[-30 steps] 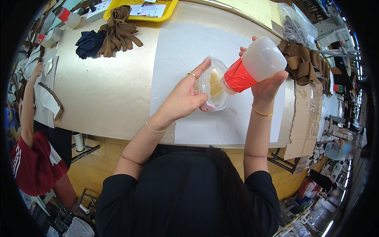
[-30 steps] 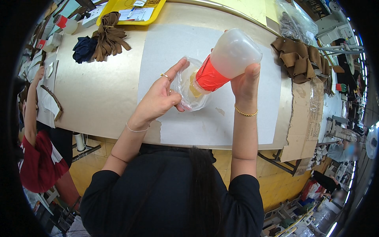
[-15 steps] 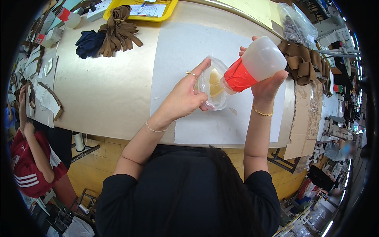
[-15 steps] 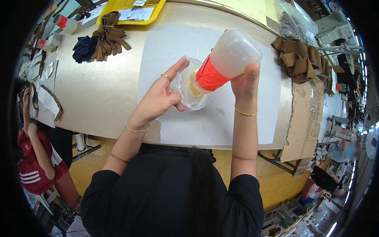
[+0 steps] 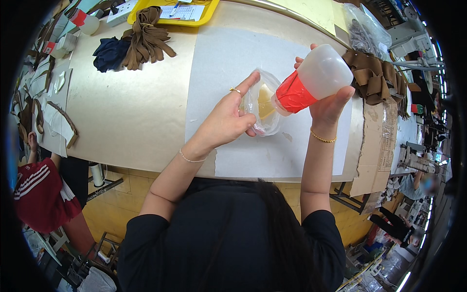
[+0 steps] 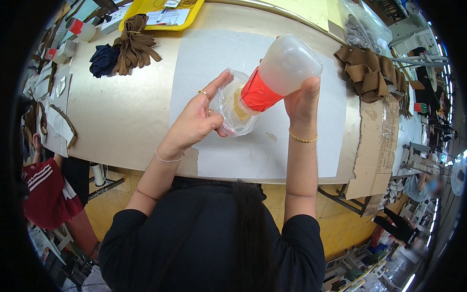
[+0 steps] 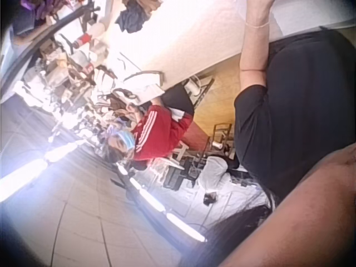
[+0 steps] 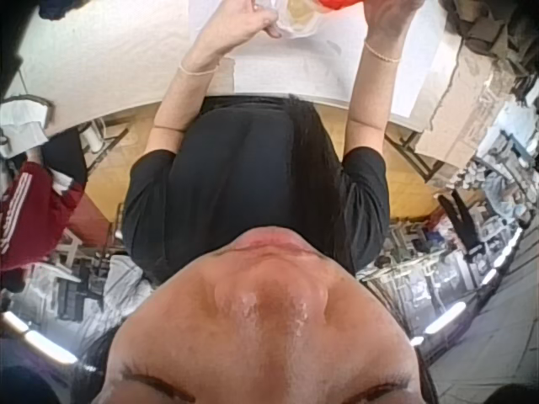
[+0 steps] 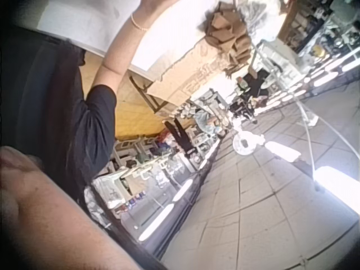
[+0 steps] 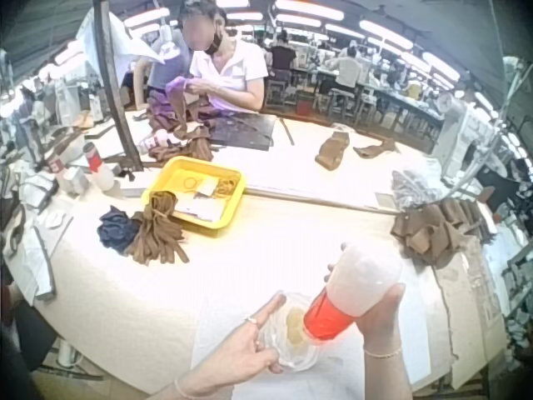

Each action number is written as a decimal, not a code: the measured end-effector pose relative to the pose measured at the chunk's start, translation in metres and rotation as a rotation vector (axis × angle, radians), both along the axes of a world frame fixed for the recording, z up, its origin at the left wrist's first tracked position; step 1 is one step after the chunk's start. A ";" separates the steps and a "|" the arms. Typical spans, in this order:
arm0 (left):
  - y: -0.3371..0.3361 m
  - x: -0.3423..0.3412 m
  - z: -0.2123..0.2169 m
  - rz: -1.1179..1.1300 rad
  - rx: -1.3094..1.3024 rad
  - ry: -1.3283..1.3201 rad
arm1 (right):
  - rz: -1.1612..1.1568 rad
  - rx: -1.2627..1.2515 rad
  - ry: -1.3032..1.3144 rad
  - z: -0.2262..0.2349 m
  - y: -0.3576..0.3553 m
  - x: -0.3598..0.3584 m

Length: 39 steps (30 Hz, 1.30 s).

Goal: The person applies glue from a red-capped bottle to the edges of a brown leather pouch. They then retrieve a plastic bag, open it, and pour the remaining glue into the bag, sealing it afterward.

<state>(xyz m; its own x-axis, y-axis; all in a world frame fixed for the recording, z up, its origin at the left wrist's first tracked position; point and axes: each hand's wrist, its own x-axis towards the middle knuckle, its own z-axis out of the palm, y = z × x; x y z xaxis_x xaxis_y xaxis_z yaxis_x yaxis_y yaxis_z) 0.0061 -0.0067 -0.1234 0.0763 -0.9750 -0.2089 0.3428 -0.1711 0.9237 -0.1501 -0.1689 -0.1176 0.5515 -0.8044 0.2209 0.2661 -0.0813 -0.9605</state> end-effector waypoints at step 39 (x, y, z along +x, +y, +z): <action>-0.001 -0.001 0.001 0.001 0.001 -0.009 | 0.016 0.004 0.007 -0.001 -0.002 -0.001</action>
